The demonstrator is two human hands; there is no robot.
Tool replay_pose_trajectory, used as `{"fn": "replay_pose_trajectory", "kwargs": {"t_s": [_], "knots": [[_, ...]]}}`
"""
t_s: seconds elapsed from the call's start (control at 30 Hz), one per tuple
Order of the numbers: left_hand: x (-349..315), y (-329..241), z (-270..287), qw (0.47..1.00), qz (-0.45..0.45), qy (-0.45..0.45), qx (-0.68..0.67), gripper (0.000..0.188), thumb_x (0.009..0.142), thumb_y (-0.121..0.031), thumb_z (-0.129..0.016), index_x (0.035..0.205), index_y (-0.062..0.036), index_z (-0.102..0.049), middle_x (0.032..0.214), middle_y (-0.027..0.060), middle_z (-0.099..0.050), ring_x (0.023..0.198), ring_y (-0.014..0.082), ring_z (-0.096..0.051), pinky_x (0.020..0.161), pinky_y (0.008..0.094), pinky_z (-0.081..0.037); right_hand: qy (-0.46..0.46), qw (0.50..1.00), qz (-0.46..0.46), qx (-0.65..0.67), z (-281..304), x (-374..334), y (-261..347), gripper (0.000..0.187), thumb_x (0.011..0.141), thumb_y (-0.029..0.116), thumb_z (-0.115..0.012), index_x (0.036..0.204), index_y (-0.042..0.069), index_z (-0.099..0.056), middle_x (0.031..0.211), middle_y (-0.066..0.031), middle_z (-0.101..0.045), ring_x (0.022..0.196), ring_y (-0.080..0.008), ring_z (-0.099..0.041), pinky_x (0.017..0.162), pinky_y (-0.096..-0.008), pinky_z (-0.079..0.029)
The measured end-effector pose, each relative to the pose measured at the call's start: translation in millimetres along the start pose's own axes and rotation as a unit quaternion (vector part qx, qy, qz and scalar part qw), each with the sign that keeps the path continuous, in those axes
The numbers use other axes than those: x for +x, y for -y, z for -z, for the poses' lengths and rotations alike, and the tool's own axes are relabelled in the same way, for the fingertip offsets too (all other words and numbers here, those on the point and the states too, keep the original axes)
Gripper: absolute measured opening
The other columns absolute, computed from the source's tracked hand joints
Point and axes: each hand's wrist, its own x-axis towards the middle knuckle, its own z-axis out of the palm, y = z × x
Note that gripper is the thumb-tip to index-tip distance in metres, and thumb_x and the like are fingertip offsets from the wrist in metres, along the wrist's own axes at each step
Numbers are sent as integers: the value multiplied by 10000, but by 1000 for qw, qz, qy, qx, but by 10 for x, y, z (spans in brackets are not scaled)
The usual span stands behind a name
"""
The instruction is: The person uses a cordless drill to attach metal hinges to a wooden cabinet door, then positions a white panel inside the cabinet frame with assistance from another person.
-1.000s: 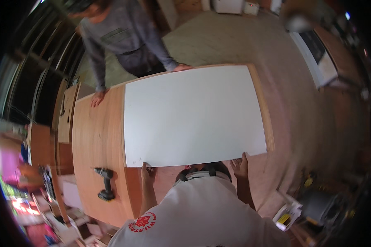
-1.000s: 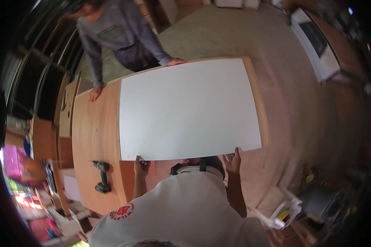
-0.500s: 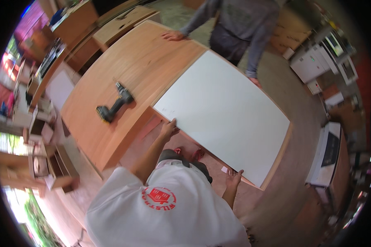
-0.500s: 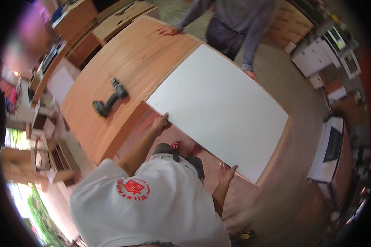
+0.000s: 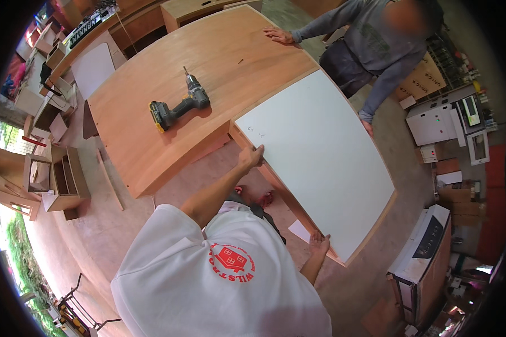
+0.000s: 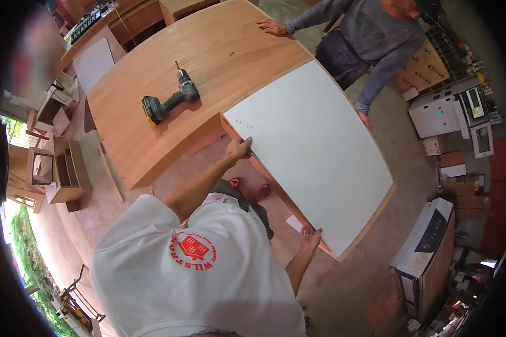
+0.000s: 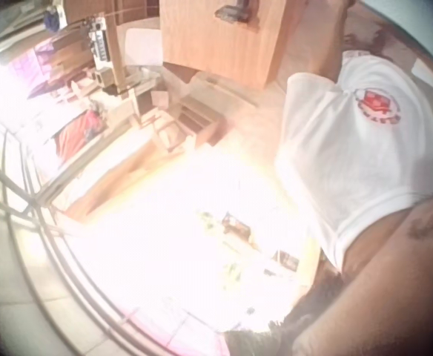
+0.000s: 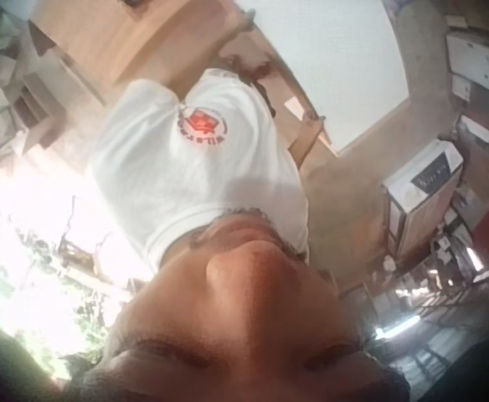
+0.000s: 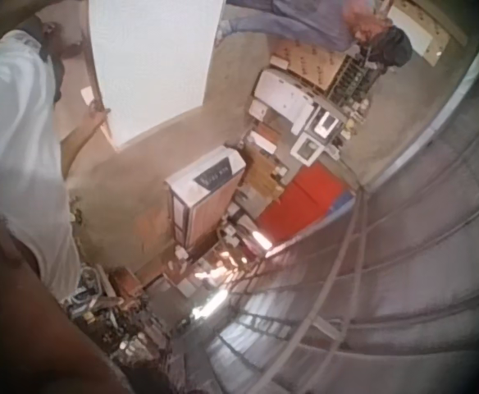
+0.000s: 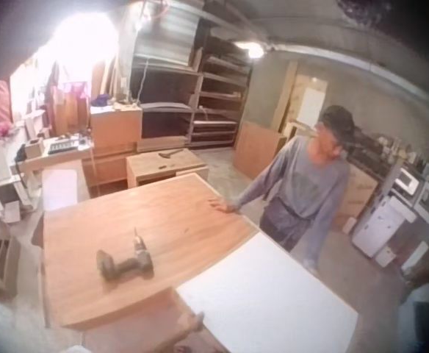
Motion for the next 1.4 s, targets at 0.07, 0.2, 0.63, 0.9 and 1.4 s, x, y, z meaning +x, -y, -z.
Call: {"fn": "replay_pose_trajectory", "kwargs": {"t_s": [0.07,0.2,0.63,0.9,1.4], "knots": [[44,23,37,997,31,-11,68,493,986,-473,-629,961,18,-663,820,115,-732,711,191,-738,665,345,-625,12,997,-17,-76,53,-6,-18,843,1026,571,-527,1539,-46,-270,1479,-173,-414,1335,-310,-474,1084,-472,-475],[89,72,168,997,44,17,53,513,986,-548,-594,979,-43,-688,853,63,-728,719,160,-698,639,323,-572,14,997,-12,-77,152,-96,-46,1051,947,671,-595,1570,-75,-195,1562,-197,-331,1421,-341,-413,1120,-512,-439],[-27,10,185,970,62,126,-197,487,972,-483,-678,1060,-7,-626,913,84,-681,875,177,-667,795,299,-544,60,990,24,126,-415,-537,-176,999,930,605,-678,1543,-59,-252,1556,-210,-329,1398,-329,-407,1151,-490,-387],[-782,-1423,-91,962,-215,125,-109,366,994,-403,-678,940,-44,-630,757,49,-642,716,99,-558,652,250,-432,22,967,248,46,-812,-1566,844,492,988,463,-678,1154,17,-554,1001,-122,-602,909,-235,-641,892,-396,-562],[-811,-3091,-1044,916,-388,66,-78,377,982,-383,-719,869,-29,-657,744,4,-605,644,85,-506,611,245,-386,-25,877,480,-20,-1792,-1871,2301,345,1056,341,-605,882,44,-592,695,5,-488,620,-89,-484,687,-334,-555]]}}
